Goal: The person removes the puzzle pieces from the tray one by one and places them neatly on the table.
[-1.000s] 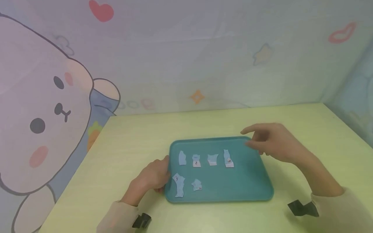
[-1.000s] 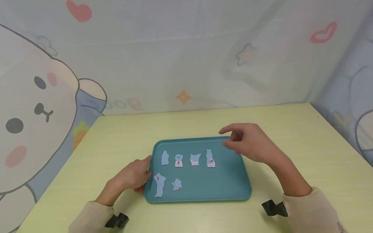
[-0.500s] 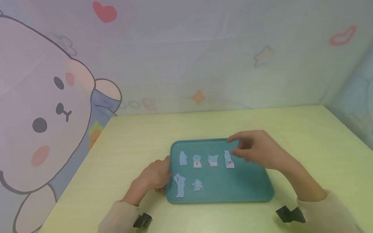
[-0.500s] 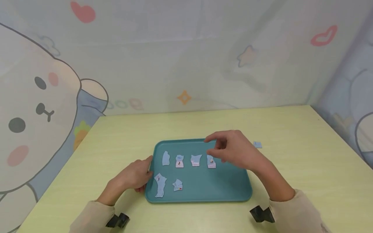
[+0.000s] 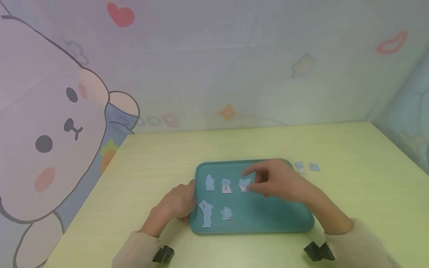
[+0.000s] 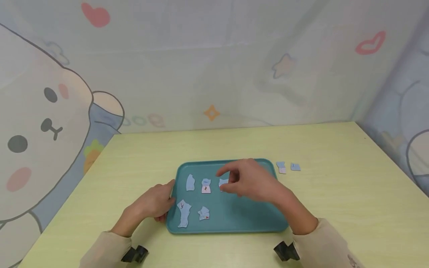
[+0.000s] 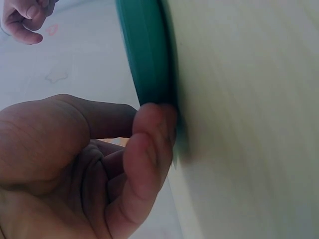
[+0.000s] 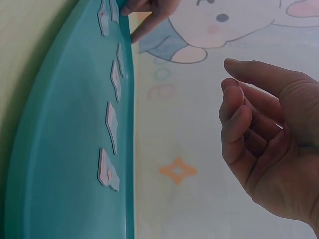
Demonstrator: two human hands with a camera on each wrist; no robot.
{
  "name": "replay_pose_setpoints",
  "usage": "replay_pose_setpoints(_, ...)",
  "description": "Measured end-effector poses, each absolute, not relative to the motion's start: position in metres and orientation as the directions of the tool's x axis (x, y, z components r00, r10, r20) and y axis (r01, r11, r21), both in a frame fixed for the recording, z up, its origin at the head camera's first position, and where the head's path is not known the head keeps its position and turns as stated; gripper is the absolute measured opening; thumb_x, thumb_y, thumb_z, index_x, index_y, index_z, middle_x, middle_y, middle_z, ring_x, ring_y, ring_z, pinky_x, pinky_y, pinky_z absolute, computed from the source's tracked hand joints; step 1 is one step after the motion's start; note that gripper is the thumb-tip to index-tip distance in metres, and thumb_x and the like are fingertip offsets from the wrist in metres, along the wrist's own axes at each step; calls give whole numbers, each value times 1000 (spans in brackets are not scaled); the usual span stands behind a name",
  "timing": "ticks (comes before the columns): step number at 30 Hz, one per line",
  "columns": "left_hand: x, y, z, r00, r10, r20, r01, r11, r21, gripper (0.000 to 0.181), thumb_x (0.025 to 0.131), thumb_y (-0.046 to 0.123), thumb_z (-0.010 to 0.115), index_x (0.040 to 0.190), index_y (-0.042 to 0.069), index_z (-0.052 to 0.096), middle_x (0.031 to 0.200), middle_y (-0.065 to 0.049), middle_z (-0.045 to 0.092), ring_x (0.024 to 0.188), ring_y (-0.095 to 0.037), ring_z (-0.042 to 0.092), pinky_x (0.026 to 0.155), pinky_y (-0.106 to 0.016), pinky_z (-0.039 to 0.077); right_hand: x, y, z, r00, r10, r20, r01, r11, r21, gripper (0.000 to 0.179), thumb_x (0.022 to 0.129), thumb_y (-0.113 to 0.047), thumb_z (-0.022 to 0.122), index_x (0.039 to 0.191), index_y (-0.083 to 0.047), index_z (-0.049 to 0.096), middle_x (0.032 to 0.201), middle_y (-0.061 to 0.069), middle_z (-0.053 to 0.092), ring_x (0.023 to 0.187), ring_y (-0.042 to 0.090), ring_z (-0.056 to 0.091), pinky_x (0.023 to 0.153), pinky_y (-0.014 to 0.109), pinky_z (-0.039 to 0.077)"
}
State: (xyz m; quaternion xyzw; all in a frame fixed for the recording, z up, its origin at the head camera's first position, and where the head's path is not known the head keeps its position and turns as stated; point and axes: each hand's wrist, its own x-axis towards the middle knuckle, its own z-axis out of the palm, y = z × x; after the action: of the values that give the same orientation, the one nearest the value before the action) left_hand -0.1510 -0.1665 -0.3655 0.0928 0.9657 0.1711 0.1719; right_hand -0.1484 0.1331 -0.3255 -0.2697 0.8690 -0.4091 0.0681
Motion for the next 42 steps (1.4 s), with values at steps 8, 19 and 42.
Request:
replay_pose_setpoints(8,-151,-168,-365,-922,236,-307,115,924,365,55,106,3,50,156,-12,32,68,-10,60,46,-17,63,48,-30,53,-148,113,-333,-823,-561,91,-455,554,-697,25,92,-17,80,116,-15,79,74,-7,66,59,7,59,59,27,52)
replay_pose_setpoints(19,-151,-168,-365,-921,224,-318,102,928,358,57,106,3,49,158,-11,30,70,-11,61,48,-17,63,48,-30,53,-148,93,-354,-804,-595,18,-415,538,-734,25,90,-12,79,115,-10,80,70,-8,62,60,7,54,56,25,48)
replay_pose_setpoints(42,-150,-169,-365,-922,239,-306,118,924,363,55,106,4,49,156,-12,32,70,-10,60,47,-17,62,48,-29,52,-147,84,-375,-730,-681,-58,-466,558,-687,37,84,-10,86,120,-8,76,75,-9,64,66,3,55,63,24,49)
